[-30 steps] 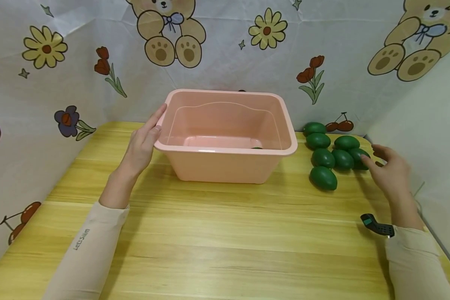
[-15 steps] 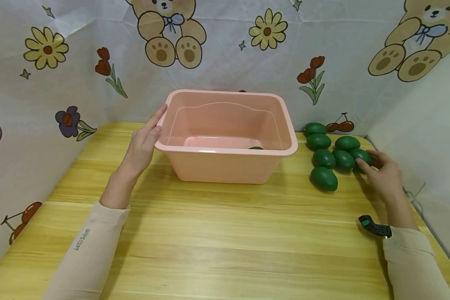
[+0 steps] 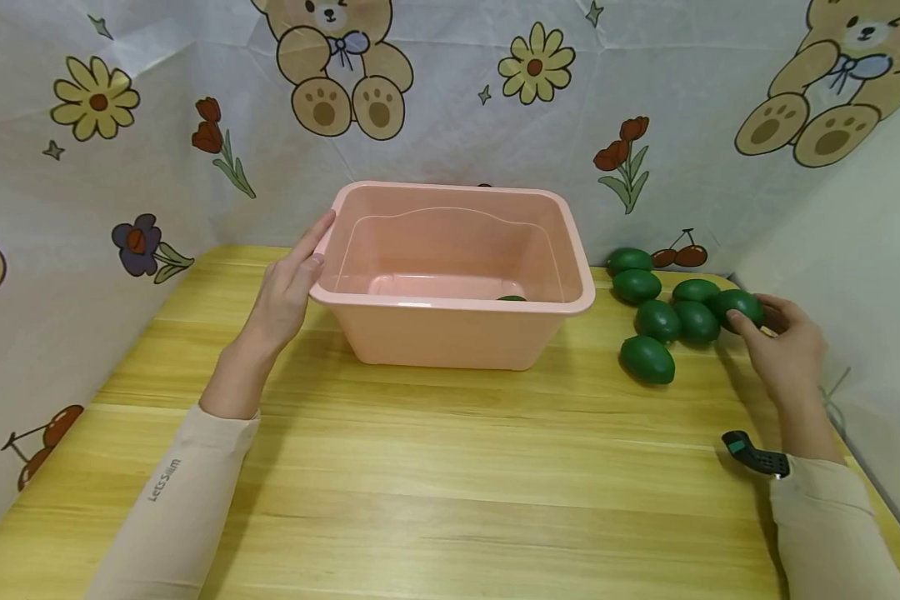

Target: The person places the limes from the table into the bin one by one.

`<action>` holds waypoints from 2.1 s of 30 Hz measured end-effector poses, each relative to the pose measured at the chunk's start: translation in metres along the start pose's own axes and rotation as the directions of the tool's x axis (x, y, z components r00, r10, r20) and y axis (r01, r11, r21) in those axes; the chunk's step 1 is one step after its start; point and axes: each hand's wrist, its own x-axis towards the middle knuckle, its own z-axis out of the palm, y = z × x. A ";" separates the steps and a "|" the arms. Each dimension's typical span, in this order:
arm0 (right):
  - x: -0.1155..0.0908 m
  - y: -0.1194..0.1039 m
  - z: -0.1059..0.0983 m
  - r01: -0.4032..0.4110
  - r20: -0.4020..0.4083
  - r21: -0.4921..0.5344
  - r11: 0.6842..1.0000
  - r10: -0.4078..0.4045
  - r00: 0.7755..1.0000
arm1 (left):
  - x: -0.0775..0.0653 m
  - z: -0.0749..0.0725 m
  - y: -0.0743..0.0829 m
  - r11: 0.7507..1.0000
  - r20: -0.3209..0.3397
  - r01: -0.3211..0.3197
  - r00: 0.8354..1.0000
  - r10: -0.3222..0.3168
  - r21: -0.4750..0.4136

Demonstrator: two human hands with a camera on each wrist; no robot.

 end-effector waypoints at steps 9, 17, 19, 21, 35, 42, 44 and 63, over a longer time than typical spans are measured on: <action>0.000 -0.019 -0.003 -0.028 -0.087 0.060 0.998 0.033 0.996 | 0.000 0.000 0.000 1.000 0.002 0.002 1.000 -0.002 0.001; -0.004 -0.050 -0.004 0.066 -0.145 0.104 0.992 -0.050 0.988 | 0.000 0.000 0.001 1.000 -0.003 0.003 1.000 -0.003 0.003; -0.006 -0.057 -0.004 0.083 -0.144 0.110 0.990 -0.067 0.987 | 0.000 0.000 0.001 1.000 -0.004 0.004 1.000 -0.004 0.007; -0.009 -0.064 -0.003 0.099 -0.142 0.110 0.989 -0.082 0.986 | 0.000 0.000 0.001 1.000 -0.005 0.005 1.000 -0.005 0.010; -0.030 -0.138 0.008 0.302 -0.093 0.234 0.924 -0.288 0.953 | 0.000 0.000 0.000 1.000 -0.006 -0.005 1.000 0.005 0.009; -0.038 -0.168 0.020 0.378 -0.063 0.248 0.892 -0.374 0.925 | 0.000 0.001 0.001 1.000 -0.007 -0.004 1.000 0.004 0.005; -0.041 -0.176 0.025 0.399 -0.054 0.242 0.885 -0.398 0.916 | 0.000 0.001 0.000 1.000 -0.005 -0.002 1.000 0.002 0.004; -0.072 -0.247 0.075 0.538 0.084 0.294 0.790 -0.582 0.809 | 0.000 0.001 0.002 1.000 -0.002 0.021 1.000 -0.021 -0.007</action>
